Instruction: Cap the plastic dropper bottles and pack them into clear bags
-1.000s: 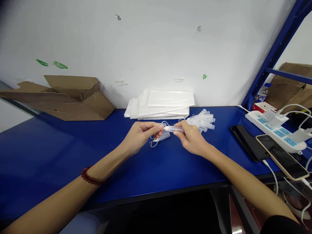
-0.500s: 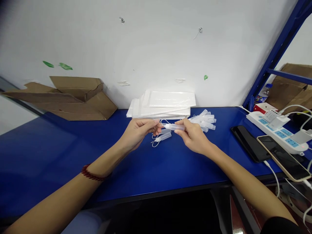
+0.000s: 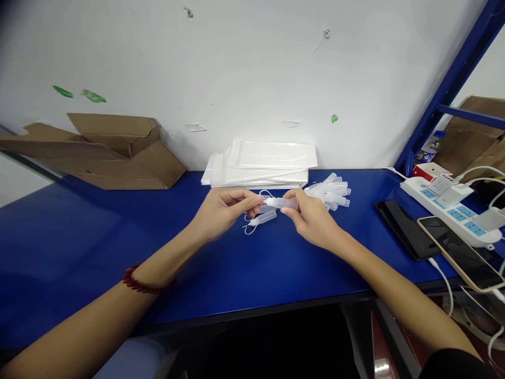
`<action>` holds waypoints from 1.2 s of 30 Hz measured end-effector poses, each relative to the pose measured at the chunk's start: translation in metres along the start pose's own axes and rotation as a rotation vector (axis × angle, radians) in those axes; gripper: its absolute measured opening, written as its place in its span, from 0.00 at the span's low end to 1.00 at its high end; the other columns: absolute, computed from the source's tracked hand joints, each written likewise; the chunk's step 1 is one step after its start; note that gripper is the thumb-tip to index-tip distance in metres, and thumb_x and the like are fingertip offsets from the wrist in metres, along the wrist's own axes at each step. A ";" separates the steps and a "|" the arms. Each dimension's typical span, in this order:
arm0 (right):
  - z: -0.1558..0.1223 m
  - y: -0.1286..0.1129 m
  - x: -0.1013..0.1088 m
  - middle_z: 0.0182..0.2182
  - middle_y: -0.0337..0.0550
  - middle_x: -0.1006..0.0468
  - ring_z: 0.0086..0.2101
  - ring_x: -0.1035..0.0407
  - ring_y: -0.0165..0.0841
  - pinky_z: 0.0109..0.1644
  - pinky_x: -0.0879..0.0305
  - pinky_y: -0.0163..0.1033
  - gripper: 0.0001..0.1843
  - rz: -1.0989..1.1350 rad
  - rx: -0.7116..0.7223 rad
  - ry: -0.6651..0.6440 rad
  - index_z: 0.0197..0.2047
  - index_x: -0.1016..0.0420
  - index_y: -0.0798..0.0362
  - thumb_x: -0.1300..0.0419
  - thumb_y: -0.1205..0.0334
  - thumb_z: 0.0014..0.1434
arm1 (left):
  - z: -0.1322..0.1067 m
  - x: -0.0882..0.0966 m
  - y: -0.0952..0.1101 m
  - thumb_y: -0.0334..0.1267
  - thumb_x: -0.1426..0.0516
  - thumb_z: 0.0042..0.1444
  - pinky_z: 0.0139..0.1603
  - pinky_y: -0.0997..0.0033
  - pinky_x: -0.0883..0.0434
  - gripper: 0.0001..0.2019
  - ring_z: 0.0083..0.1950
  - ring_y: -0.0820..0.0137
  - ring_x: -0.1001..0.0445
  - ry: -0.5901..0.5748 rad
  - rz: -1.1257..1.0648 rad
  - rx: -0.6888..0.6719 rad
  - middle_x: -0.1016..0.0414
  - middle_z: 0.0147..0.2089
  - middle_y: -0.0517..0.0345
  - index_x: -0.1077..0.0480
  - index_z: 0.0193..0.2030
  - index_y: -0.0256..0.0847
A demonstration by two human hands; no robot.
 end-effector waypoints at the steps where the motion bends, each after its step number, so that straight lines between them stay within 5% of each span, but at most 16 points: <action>1: 0.002 0.002 0.002 0.28 0.38 0.25 0.26 0.32 0.32 0.32 0.38 0.38 0.13 -0.056 -0.022 0.011 0.51 0.36 0.54 0.44 0.61 0.63 | 0.002 0.004 -0.001 0.45 0.37 0.49 0.26 0.74 0.32 0.14 0.23 0.72 0.31 0.030 0.017 0.008 0.26 0.21 0.56 0.25 0.21 0.37; 6: 0.008 0.014 0.017 0.29 0.42 0.21 0.28 0.30 0.35 0.31 0.43 0.37 0.13 -0.333 -0.201 -0.004 0.46 0.33 0.54 0.39 0.59 0.61 | 0.016 0.029 -0.021 0.40 0.38 0.48 0.25 0.74 0.34 0.11 0.23 0.72 0.30 0.196 0.143 0.108 0.25 0.20 0.56 0.26 0.19 0.37; 9: 0.007 0.016 0.025 0.25 0.42 0.22 0.28 0.30 0.35 0.28 0.47 0.36 0.07 -0.462 -0.282 -0.090 0.36 0.29 0.53 0.38 0.59 0.60 | 0.023 0.036 -0.036 0.39 0.37 0.46 0.24 0.74 0.35 0.10 0.21 0.71 0.30 0.195 0.182 0.170 0.25 0.19 0.56 0.25 0.20 0.36; 14: 0.004 0.016 0.028 0.26 0.44 0.22 0.28 0.30 0.36 0.27 0.49 0.36 0.15 -0.538 -0.329 -0.267 0.25 0.29 0.53 0.34 0.54 0.56 | 0.025 0.039 -0.052 0.40 0.39 0.46 0.25 0.72 0.34 0.10 0.22 0.68 0.28 0.160 0.282 0.274 0.23 0.21 0.54 0.24 0.19 0.38; 21: 0.006 0.021 0.016 0.25 0.48 0.23 0.29 0.28 0.39 0.28 0.49 0.38 0.19 -0.578 -0.322 -0.115 0.32 0.26 0.55 0.43 0.48 0.64 | 0.019 0.040 -0.048 0.42 0.39 0.50 0.25 0.69 0.40 0.18 0.23 0.63 0.30 0.155 0.719 0.227 0.30 0.16 0.53 0.31 0.12 0.42; 26: 0.006 0.019 0.011 0.38 0.51 0.21 0.39 0.27 0.42 0.33 0.42 0.39 0.11 -0.677 -0.236 -0.007 0.45 0.28 0.56 0.44 0.58 0.65 | 0.017 0.035 -0.038 0.44 0.45 0.56 0.27 0.68 0.41 0.19 0.27 0.60 0.28 0.130 0.917 0.246 0.27 0.20 0.49 0.29 0.16 0.41; 30: 0.006 0.017 0.012 0.47 0.53 0.23 0.51 0.32 0.46 0.38 0.37 0.41 0.11 -0.734 -0.223 -0.043 0.47 0.28 0.56 0.41 0.61 0.62 | 0.017 0.034 -0.037 0.42 0.45 0.56 0.30 0.68 0.37 0.17 0.30 0.59 0.25 0.137 0.928 0.270 0.25 0.23 0.49 0.26 0.20 0.39; 36: 0.005 0.022 0.013 0.48 0.53 0.23 0.50 0.32 0.46 0.39 0.37 0.42 0.11 -0.717 -0.298 -0.129 0.47 0.28 0.57 0.41 0.62 0.62 | 0.017 0.033 -0.039 0.43 0.46 0.56 0.32 0.68 0.36 0.16 0.31 0.59 0.25 0.134 0.899 0.247 0.24 0.23 0.50 0.25 0.21 0.39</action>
Point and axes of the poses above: each hand's wrist, its own z-axis towards the middle knuckle, its own x-axis out of the back of the hand, y = z × x, the point moved 5 cm from there along z, towards the middle knuckle
